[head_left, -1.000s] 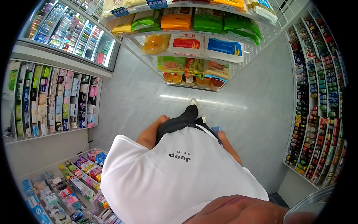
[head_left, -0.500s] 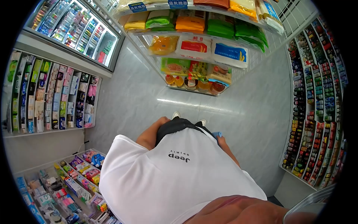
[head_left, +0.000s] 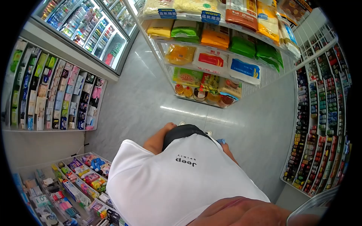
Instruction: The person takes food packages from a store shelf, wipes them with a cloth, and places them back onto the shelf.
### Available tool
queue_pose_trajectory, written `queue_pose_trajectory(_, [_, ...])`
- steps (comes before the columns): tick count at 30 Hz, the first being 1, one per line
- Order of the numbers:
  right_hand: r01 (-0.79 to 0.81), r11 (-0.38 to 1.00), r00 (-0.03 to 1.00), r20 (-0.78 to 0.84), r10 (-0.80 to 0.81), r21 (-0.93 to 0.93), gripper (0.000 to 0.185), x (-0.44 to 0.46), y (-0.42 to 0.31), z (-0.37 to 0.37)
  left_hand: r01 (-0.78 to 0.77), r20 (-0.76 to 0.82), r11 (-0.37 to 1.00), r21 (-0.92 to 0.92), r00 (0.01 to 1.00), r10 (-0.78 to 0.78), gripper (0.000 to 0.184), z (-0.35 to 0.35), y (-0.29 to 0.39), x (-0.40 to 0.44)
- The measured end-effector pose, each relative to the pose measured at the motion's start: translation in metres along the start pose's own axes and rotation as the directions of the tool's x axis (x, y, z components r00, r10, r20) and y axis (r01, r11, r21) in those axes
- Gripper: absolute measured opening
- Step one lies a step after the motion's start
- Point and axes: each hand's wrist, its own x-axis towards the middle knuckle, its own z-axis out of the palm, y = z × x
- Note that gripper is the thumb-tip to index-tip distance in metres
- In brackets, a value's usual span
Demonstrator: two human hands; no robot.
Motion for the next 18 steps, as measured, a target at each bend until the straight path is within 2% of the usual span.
queue_pose_trajectory(2, [0.003,1.0,1.0,-0.003,-0.003,-0.031,0.044,-0.001,-0.006,-0.002,-0.029,-0.01,0.999,0.044,1.0,0.029,0.044,-0.001,0.002,0.003])
queue_pose_trajectory(5, [0.025,0.997,1.0,0.008,-0.025,-0.069,0.044,-0.002,-0.018,-0.006,-0.026,-0.036,1.0,-0.01,0.999,0.025,0.045,-0.002,0.007,0.002])
queue_pose_trajectory(6, [0.014,0.997,1.0,0.018,-0.013,-0.071,0.044,-0.005,-0.024,-0.008,-0.018,0.011,0.998,-0.059,1.0,0.019,0.046,-0.004,0.009,0.003])
queue_pose_trajectory(10, [-0.005,0.998,1.0,-0.017,0.004,-0.063,0.043,-0.021,-0.052,-0.014,-0.037,-0.017,0.999,-0.004,0.999,0.037,0.047,-0.001,0.008,0.017])
queue_pose_trajectory(13, [0.029,0.996,1.0,0.0,-0.029,-0.08,0.043,-0.014,-0.042,-0.013,-0.042,-0.039,0.998,0.035,0.998,0.044,0.048,-0.001,0.011,0.018])
queue_pose_trajectory(14, [0.007,0.997,1.0,0.019,-0.005,-0.081,0.043,-0.022,-0.053,-0.016,-0.035,-0.028,0.999,-0.001,0.999,0.035,0.048,-0.001,0.011,0.018])
queue_pose_trajectory(18, [0.009,1.0,0.999,-0.038,-0.01,-0.023,0.043,-0.025,-0.05,-0.012,-0.047,0.019,0.997,0.056,0.999,0.046,0.047,-0.003,0.007,0.025])
